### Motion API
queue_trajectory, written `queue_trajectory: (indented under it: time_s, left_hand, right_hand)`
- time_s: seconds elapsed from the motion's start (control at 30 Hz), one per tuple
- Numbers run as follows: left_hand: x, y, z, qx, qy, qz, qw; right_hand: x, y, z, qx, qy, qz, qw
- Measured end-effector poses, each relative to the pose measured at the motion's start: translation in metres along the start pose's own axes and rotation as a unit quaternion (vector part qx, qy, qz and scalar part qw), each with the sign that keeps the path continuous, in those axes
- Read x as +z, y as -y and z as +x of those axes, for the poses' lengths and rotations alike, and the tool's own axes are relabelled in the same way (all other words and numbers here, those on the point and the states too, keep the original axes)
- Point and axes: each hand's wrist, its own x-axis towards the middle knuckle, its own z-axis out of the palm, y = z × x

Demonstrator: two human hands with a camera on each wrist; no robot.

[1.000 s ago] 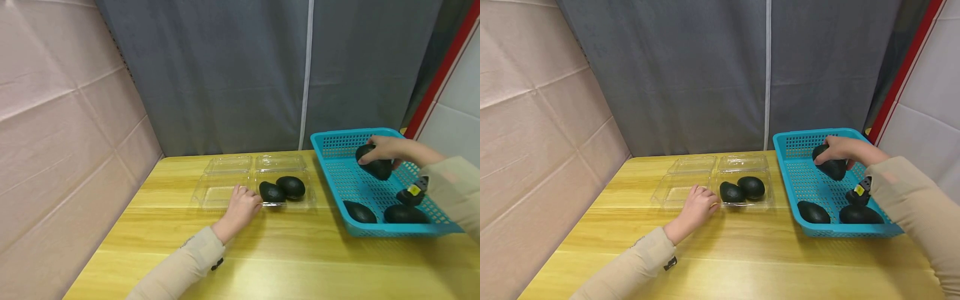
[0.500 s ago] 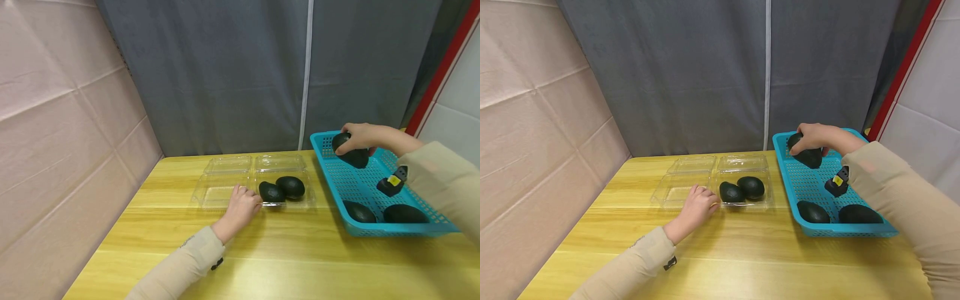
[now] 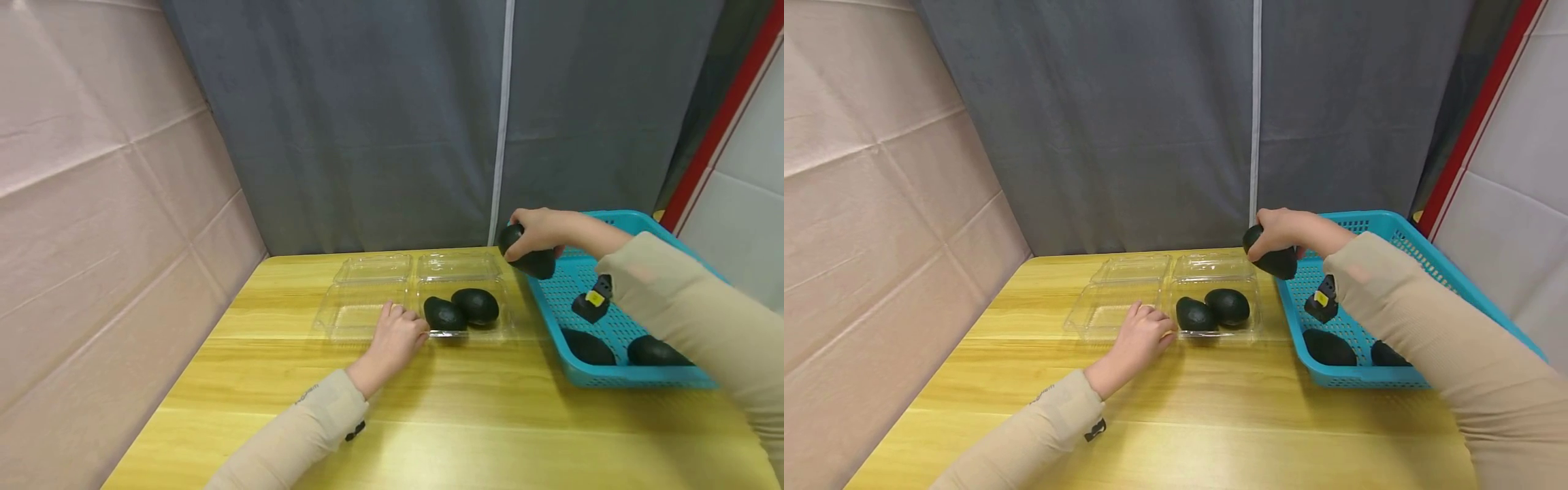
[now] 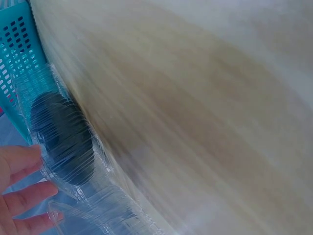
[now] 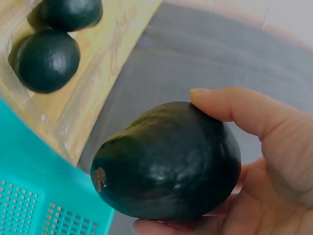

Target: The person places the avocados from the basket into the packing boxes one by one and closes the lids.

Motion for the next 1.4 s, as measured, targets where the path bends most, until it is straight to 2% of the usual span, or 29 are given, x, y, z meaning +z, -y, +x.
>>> queue_trajectory:
  time_s: [0.37, 0.6, 0.97, 1.2, 1.4]
  left_hand:
    - [-0.002, -0.001, 0.000, 0.002, -0.009, -0.003, 1.0000]
    - [-0.002, -0.001, 0.000, 0.001, -0.006, -0.004, 1.0000]
    - [-0.003, -0.003, 0.000, -0.001, 0.005, -0.004, 1.0000]
    - [-0.003, -0.002, -0.001, 0.003, -0.011, -0.006, 0.9999]
    - [-0.001, -0.002, -0.001, 0.008, -0.029, -0.006, 0.9995]
  right_hand:
    - [0.032, 0.029, 0.020, -0.002, 0.044, -0.043, 0.998]
    - [0.052, 0.038, 0.031, -0.011, 0.075, -0.068, 0.995]
    - [0.083, 0.045, 0.043, -0.049, 0.114, -0.171, 0.977]
    - [0.094, 0.046, 0.047, -0.066, 0.122, -0.184, 0.973]
    - [0.094, 0.048, 0.044, -0.081, 0.129, -0.194, 0.969]
